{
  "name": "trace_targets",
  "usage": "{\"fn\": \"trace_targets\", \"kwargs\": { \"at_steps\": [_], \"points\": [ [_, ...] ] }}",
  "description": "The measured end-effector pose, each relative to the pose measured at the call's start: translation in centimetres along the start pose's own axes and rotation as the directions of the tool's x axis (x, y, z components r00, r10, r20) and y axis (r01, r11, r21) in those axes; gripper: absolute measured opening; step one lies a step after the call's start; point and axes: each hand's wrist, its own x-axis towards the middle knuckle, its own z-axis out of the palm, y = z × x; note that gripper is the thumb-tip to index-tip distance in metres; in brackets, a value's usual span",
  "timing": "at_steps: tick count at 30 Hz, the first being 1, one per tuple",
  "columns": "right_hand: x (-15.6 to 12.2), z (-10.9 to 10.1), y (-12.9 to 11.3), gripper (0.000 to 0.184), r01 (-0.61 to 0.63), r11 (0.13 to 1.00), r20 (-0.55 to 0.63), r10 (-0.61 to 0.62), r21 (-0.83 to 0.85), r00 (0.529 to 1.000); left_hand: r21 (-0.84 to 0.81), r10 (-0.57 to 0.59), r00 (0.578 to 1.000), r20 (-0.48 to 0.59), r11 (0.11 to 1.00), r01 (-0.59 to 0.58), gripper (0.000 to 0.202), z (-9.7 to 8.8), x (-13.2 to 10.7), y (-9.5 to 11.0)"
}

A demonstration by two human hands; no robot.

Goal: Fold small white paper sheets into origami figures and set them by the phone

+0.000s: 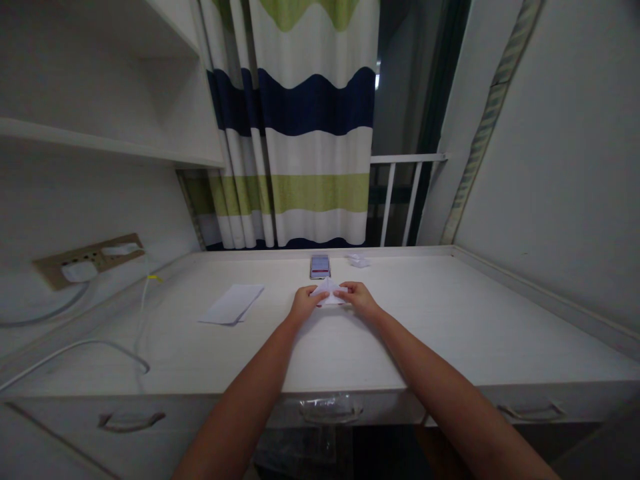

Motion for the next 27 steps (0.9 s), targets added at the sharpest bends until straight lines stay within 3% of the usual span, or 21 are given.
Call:
{"fn": "trace_targets", "kwargs": {
  "at_steps": [20,27],
  "points": [
    [0.16,-0.07,-0.08,0.037,-0.101,0.949,0.079,0.080,0.298,0.994,-0.028,-0.018,0.997,-0.080,0.999,0.016,0.027,-0.23,0.50,-0.62],
    [-0.21,-0.04,-0.26,0.040,-0.045,0.950,0.074,0.023,0.310,0.997,-0.038,-0.030,0.995,-0.099,0.999,0.026,0.027,-0.31,0.43,-0.59]
  ]
}}
